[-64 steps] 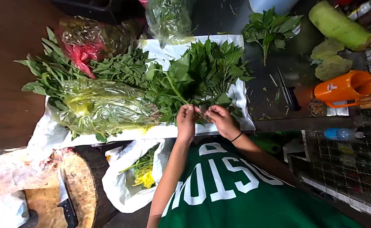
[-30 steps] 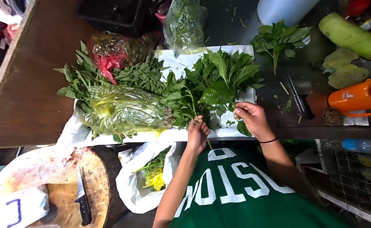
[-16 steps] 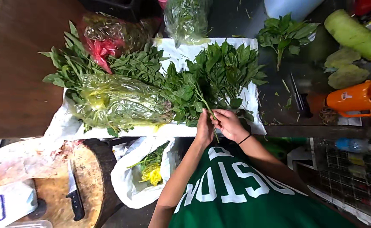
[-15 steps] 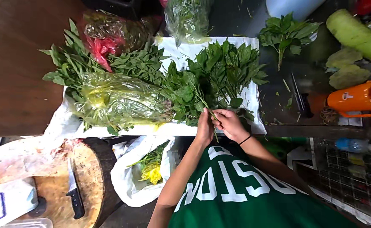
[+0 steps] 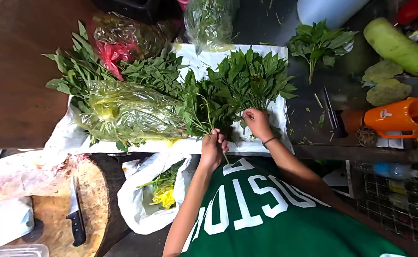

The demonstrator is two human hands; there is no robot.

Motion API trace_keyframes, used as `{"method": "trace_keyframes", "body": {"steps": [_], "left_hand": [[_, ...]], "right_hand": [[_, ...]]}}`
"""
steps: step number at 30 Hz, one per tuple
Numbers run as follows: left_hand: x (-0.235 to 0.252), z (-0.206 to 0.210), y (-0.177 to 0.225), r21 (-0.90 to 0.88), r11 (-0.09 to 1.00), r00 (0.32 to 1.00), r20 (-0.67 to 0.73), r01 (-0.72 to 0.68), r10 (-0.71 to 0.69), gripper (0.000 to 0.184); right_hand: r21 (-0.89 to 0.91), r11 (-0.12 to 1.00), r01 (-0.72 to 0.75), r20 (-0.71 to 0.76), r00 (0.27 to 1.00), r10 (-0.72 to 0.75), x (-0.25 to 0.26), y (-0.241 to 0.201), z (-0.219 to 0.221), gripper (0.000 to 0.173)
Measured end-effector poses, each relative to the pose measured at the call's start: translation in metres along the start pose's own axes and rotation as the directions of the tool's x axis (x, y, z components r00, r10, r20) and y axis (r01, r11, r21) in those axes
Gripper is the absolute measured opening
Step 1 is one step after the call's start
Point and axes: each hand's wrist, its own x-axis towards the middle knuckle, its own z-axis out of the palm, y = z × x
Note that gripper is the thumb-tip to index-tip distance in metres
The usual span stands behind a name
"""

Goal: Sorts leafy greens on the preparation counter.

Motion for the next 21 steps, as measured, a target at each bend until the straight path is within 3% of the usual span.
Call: {"method": "trace_keyframes", "body": {"steps": [3,6,11,15,18,21], "left_hand": [[-0.019,-0.009,0.003,-0.08,0.996,1.0,-0.003,0.029,-0.029,0.029],[-0.026,-0.015,0.005,-0.151,0.988,0.998,-0.046,0.037,-0.045,0.029],[-0.024,-0.021,0.017,-0.222,0.975,0.995,-0.103,-0.025,0.003,0.041],[-0.025,-0.021,0.023,-0.192,0.981,0.992,-0.127,-0.042,0.018,0.053],[-0.015,-0.016,0.023,-0.166,0.984,0.989,-0.143,-0.066,0.042,0.055],[-0.002,-0.006,0.018,-0.148,0.987,0.988,-0.148,-0.063,0.041,0.052]], "right_hand": [[-0.203,0.974,-0.1,0.012,0.994,0.104,0.05,0.029,0.005,0.033],[-0.362,0.929,-0.077,0.082,0.99,0.114,0.067,0.037,0.012,0.034],[-0.388,0.919,-0.07,0.081,0.991,0.109,0.059,0.034,0.014,0.033],[-0.005,0.999,-0.05,0.137,0.989,0.051,0.036,0.035,-0.001,0.034],[0.301,0.952,-0.064,0.133,0.991,0.025,-0.001,0.002,-0.03,0.032],[0.502,0.864,0.029,0.062,0.996,-0.07,-0.02,-0.018,-0.04,0.026]]}}
